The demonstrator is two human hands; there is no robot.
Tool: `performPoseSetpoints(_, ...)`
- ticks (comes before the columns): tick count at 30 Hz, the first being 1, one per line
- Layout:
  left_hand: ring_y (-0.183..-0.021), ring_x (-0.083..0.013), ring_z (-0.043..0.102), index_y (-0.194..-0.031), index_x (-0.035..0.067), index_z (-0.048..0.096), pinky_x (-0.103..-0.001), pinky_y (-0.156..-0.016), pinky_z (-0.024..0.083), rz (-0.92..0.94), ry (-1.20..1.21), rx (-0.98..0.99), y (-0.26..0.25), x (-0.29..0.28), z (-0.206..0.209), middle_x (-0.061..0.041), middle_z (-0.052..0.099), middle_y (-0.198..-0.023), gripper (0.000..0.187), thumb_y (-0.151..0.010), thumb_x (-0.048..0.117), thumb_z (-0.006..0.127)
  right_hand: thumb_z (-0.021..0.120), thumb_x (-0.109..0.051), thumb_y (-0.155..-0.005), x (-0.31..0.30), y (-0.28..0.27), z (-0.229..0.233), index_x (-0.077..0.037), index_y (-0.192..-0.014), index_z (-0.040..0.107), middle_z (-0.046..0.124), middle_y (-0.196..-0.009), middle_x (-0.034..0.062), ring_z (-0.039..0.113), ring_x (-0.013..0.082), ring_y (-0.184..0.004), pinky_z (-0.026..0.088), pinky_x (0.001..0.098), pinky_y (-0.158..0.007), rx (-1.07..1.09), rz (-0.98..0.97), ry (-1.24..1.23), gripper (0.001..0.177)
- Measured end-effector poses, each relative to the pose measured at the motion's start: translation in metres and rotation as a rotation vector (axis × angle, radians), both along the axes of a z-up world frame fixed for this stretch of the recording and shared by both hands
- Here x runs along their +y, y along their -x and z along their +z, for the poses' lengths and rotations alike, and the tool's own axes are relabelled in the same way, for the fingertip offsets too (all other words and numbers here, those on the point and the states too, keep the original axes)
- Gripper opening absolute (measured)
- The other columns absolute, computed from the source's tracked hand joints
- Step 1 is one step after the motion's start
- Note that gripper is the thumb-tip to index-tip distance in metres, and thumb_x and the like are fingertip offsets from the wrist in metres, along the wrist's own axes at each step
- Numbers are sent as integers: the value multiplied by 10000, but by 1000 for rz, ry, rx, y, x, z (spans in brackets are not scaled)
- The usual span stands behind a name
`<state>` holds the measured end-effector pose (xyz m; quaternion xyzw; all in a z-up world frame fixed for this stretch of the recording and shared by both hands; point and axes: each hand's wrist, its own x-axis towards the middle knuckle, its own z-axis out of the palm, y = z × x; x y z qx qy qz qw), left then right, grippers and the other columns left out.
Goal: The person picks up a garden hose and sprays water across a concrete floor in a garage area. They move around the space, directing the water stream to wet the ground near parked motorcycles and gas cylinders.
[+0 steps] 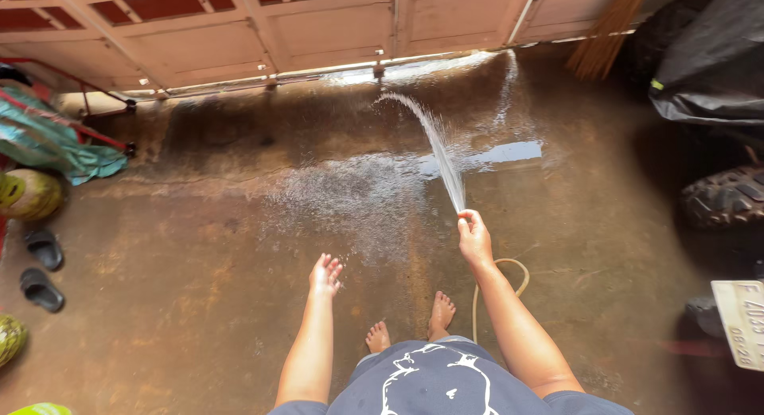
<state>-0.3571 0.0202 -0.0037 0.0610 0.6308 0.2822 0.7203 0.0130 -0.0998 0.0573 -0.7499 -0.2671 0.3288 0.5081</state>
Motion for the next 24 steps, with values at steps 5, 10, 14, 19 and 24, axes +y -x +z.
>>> performPoseSetpoints(5,-1136,-221,626,-1240,225,617,-533,-1143,343,212,60,-31,90,-39,3,0,661,-1151,363,-984,481,591,571,-186,-1030,22,63,10,-158,-1174,626,511,-721,-45,435,52,-609,368,274,-538,74,33,33,156)
performPoseSetpoints(10,-1123,-223,627,-1208,223,608,-524,-1120,353,233,88,-38,136,-53,-8,-6,644,-1130,322,-995,462,574,580,-167,-1020,32,115,15,-159,-1174,640,524,-732,-62,453,28,-620,384,249,-536,56,77,3,166)
performPoseSetpoints(14,-1113,-220,625,-1201,218,616,-506,-1105,376,188,67,-52,140,-48,-12,-8,647,-1140,319,-995,459,580,579,-184,-1012,23,128,8,-173,-1164,639,489,-696,-52,426,53,-548,348,261,-463,230,46,41,164)
performPoseSetpoints(19,-1108,-213,624,-1192,222,614,-497,-1074,386,91,39,-95,111,-34,-11,-3,651,-1135,310,-997,460,572,571,-199,-1010,-16,96,-11,-198,-1166,622,511,-681,-38,402,64,-454,266,270,-384,349,-165,77,164)
performPoseSetpoints(24,-1068,-205,622,-1177,241,614,-491,-1050,404,-54,45,-121,56,-25,-8,14,654,-1120,287,-998,459,562,566,-219,-1026,-100,28,-30,-216,-1174,599,468,-653,-15,347,75,-398,217,277,-353,472,-506,84,152)
